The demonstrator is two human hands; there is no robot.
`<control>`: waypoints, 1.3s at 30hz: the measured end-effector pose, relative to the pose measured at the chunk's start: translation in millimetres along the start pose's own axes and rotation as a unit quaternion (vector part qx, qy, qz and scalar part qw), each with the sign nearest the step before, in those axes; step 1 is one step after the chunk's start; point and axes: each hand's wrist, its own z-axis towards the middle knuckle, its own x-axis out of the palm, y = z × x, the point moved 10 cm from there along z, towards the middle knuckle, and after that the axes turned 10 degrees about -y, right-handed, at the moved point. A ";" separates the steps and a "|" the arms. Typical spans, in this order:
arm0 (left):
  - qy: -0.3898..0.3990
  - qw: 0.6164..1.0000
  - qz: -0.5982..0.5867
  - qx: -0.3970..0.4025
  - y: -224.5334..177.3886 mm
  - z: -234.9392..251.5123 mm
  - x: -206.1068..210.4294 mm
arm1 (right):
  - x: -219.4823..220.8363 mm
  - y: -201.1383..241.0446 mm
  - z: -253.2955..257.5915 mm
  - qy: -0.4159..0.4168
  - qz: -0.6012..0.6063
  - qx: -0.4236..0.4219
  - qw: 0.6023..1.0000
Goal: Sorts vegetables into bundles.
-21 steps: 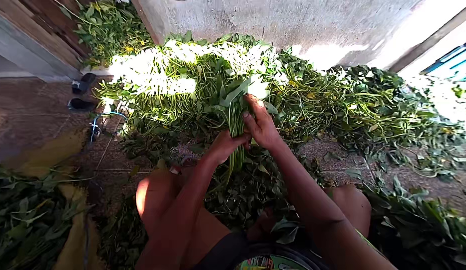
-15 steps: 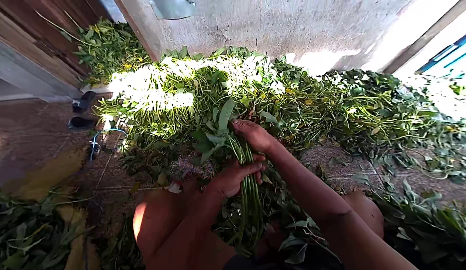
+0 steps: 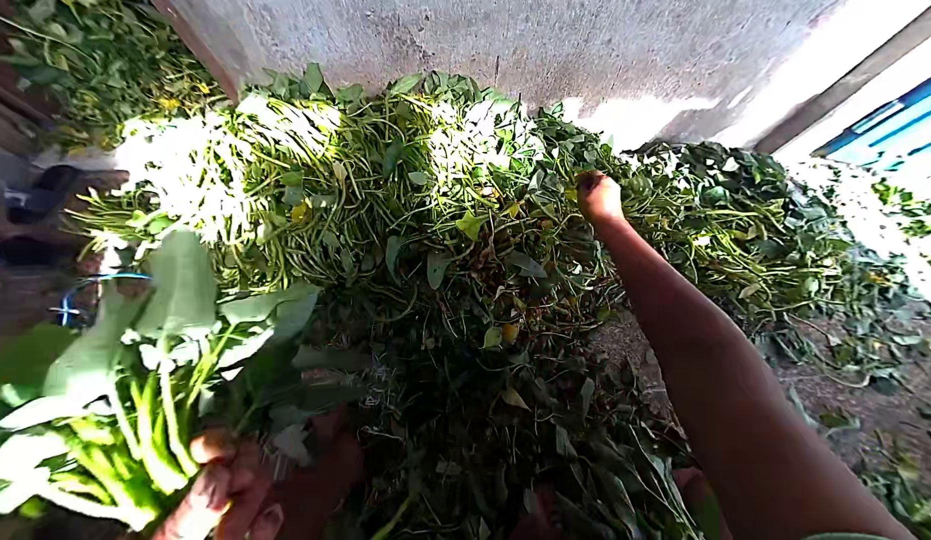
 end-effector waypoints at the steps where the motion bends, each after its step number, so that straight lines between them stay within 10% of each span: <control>1: -0.016 1.000 0.012 0.018 -8.3 2.9 -6.7 | 1.6 -14.2 14.3 0.003 -0.026 0.017 1.000; 16: -0.076 0.992 0.096 0.025 -6.0 28.1 -17.5 | 76.2 -67.6 55.1 0.081 -0.267 -0.014 0.960; 24: -0.101 0.989 0.103 0.034 -8.1 22.2 -5.0 | -67.0 28.6 71.9 -0.012 0.045 0.001 0.999; 32: -0.145 0.982 0.078 0.091 -10.0 17.3 -19.6 | -246.4 133.8 15.7 -0.173 0.372 -0.087 0.908; 39: -0.139 0.983 0.067 0.104 -24.4 -1.2 -8.1 | -185.1 105.3 -88.5 -0.198 0.321 -0.168 0.911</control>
